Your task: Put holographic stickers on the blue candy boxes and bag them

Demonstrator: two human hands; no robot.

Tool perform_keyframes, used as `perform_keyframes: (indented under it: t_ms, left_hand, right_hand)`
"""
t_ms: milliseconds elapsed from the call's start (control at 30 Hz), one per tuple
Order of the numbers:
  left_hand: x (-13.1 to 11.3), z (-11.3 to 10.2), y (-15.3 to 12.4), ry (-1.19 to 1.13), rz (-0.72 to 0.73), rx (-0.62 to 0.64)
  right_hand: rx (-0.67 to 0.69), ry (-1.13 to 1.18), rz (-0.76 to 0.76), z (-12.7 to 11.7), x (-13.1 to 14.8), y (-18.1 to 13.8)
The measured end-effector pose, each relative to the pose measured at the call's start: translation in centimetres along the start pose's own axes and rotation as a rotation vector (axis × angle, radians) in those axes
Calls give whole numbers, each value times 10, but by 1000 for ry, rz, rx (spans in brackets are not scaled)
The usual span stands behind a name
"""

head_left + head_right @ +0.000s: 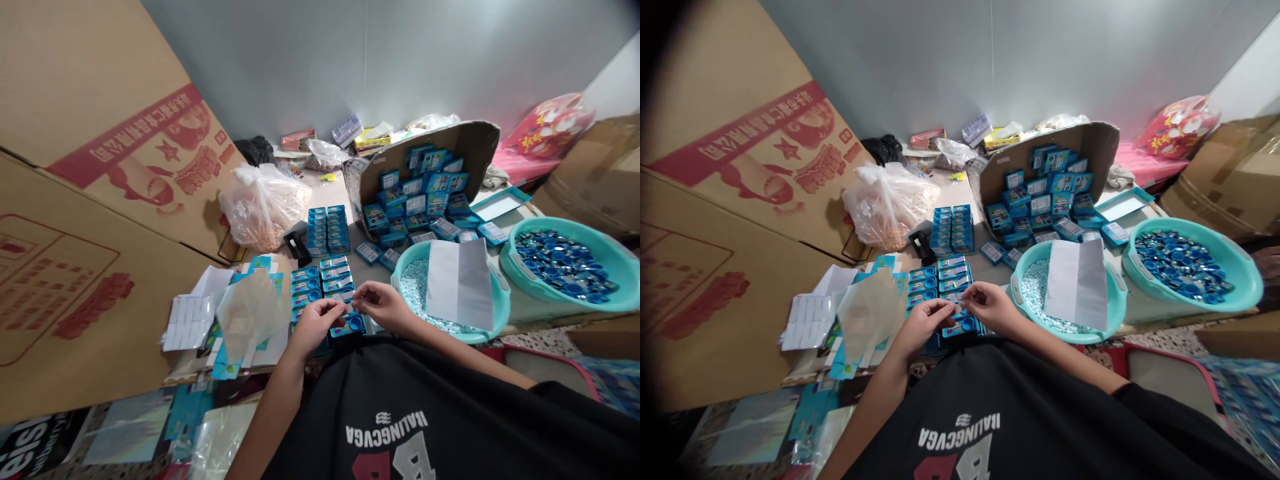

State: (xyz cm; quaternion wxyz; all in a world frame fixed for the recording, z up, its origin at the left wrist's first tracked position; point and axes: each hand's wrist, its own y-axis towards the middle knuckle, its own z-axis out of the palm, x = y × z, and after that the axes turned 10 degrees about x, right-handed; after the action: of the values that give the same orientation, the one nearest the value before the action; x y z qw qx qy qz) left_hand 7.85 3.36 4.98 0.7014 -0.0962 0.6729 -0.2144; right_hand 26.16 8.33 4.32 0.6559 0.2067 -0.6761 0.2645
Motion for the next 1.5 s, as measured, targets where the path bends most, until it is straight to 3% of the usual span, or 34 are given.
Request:
perform_keyframes:
  t_ms: [267,400,633,900,1033,1133,1267,1367,1500]
  left_hand:
    - [4,2,8,514,57,-238]
    - [5,6,12,555,63,-280]
    - [6,5,16,578,-3,-265]
    - [7,5,15,601,-36,-242]
    - [9,3,15,700,2,-271]
    - [11,-1,15,839,49,-303]
    - [10,-7,18,832,46,-209]
    - [3,-10,25,750,53,-212]
    - [-12,-12,40,861,62,-354]
  right_hand:
    - [-4,-49,86,-7,-27,11]
    - [-6,-7,132,-10,-41,14]
    - [-62,70,173,-11,-37,15]
    - [-6,-19,148,-13,-45,13]
    - [25,81,141,-16,-50,14]
    - [79,153,291,-20,-65,14]
    - [147,12,600,-24,-97,12]
    - [115,-36,655,-27,-110,11]
    - [-7,-2,643,-36,-109,9]
